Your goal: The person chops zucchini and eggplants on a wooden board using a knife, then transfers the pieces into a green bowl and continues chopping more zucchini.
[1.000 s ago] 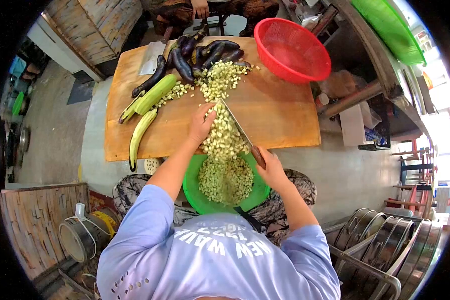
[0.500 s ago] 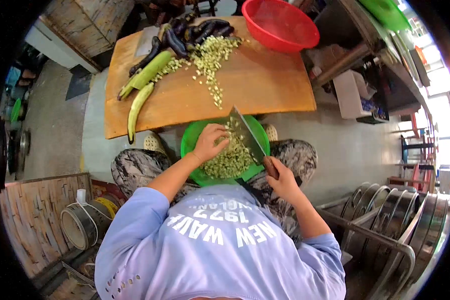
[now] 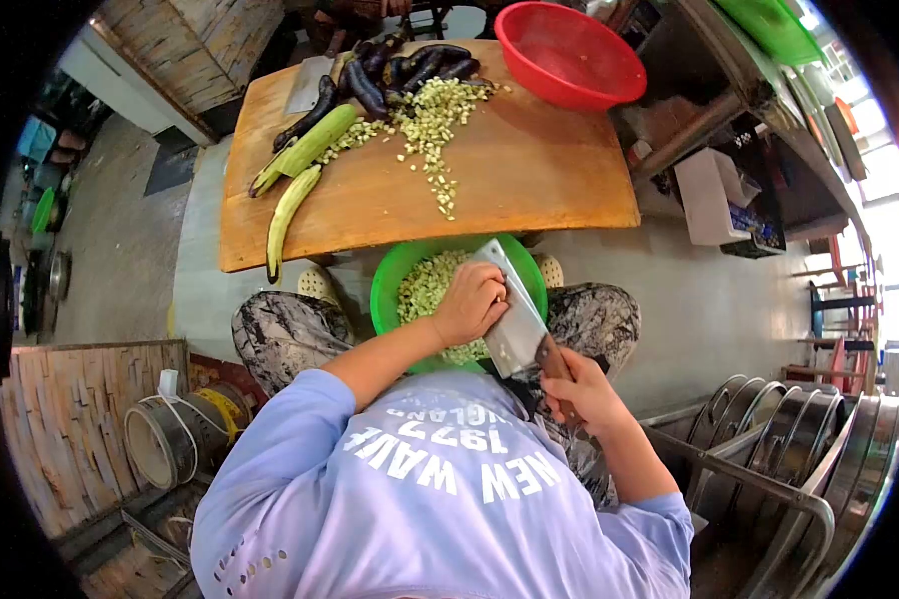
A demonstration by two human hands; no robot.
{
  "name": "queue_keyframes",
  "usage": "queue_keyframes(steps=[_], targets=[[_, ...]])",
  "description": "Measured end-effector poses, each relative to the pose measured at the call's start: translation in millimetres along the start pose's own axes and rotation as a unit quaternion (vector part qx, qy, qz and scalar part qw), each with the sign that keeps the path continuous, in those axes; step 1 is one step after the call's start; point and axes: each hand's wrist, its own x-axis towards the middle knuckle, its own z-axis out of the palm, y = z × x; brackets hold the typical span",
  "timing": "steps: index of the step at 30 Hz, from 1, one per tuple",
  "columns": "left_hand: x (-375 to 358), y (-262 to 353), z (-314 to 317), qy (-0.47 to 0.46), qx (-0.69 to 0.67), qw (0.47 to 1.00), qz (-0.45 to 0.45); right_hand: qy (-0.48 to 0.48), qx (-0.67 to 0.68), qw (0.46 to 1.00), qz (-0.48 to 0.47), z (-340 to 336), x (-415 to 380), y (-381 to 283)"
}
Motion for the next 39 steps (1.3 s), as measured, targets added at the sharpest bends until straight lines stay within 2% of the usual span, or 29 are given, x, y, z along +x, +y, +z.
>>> queue_keyframes(steps=[2, 5, 6, 9, 10, 12, 14, 16, 18, 21, 23, 25, 28, 30, 33, 34, 37, 39], targets=[[-8.1, -18.4, -0.6, 0.001, 0.024, 1.0, -0.012, -0.002, 0.004, 1.0, 0.011, -5.2, -11.7, 0.7], [-35.8, -58.0, 0.2, -0.048, 0.188, 0.978, -0.082, 0.021, 0.003, 1.0, 0.005, -7.7, -31.1, -4.6], [-49.8, -70.7, -7.3, -0.106, 0.238, 0.961, -0.092, 0.031, -0.012, 0.999, -0.011, -10.7, -35.6, -5.1], [-46.5, -62.7, -46.1, -0.085, 0.28, 0.942, -0.163, 0.055, 0.001, 0.997, -0.053, -17.9, -30.7, -4.1], [-40.0, -61.9, -65.8, -0.059, 0.242, 0.953, -0.174, 0.064, 0.018, 0.996, -0.064, -18.5, -25.2, -5.0], [-28.1, -68.8, -103.5, -0.063, 0.258, 0.918, -0.295, 0.045, 0.032, 0.995, -0.088, -14.5, -6.0, -7.5], [-33.8, -89.8, -149.9, 0.051, 0.406, 0.869, -0.277, 0.026, 0.024, 0.992, -0.123, -0.9, 13.7, -13.0], [-42.8, -108.3, -198.0, 0.143, 0.466, 0.794, -0.363, 0.021, -0.053, 0.99, -0.133, 13.9, 42.1, -20.2], [-52.3, -106.6, -227.7, 0.148, 0.444, 0.726, -0.504, 0.002, -0.14, 0.982, -0.126, 28.7, 71.4, -30.8], [-83.1, -140.4, -232.7, 0.064, 0.262, 0.801, -0.534, -0.028, -0.259, 0.954, -0.151, 57.0, 111.4, -42.5], [-71.4, -137.9, -206.1, 0.058, 0.27, 0.832, -0.482, -0.035, -0.407, 0.874, -0.262, 64.1, 140.8, -45.5], [-58.6, -133.8, -181.2, 0.049, 0.263, 0.86, -0.435, -0.011, -0.424, 0.857, -0.294, 87.1, 145.0, -67.4], [-23.3, -123.7, -168.3, -0.006, 0.215, 0.859, -0.464, 0.011, -0.447, 0.843, -0.298, 108.6, 161.8, -88.5], [-20.9, -131.8, -164.1, 0.001, 0.217, 0.865, -0.453, 0.026, -0.465, 0.828, -0.312, 114.3, 181.4, -91.4], [-21.6, -130.6, -163.6, -0.006, 0.222, 0.865, -0.449, 0.011, -0.464, 0.862, -0.204, 119.3, 225.4, -80.0], [-20.6, -130.6, -166.2, -0.01, 0.225, 0.865, -0.449, 0.019, -0.467, 0.855, -0.222, 119.9, 234.8, -74.3], [-20.2, -130.8, -171.5, 0.019, 0.187, 0.906, -0.379, 0.027, -0.424, 0.874, -0.235, 112.8, 247.7, -69.6], [-8.9, -131.6, -176.9, -0.009, 0.313, 0.914, -0.259, 0.027, -0.427, 0.885, -0.183, 102.0, 251.4, -77.3]])
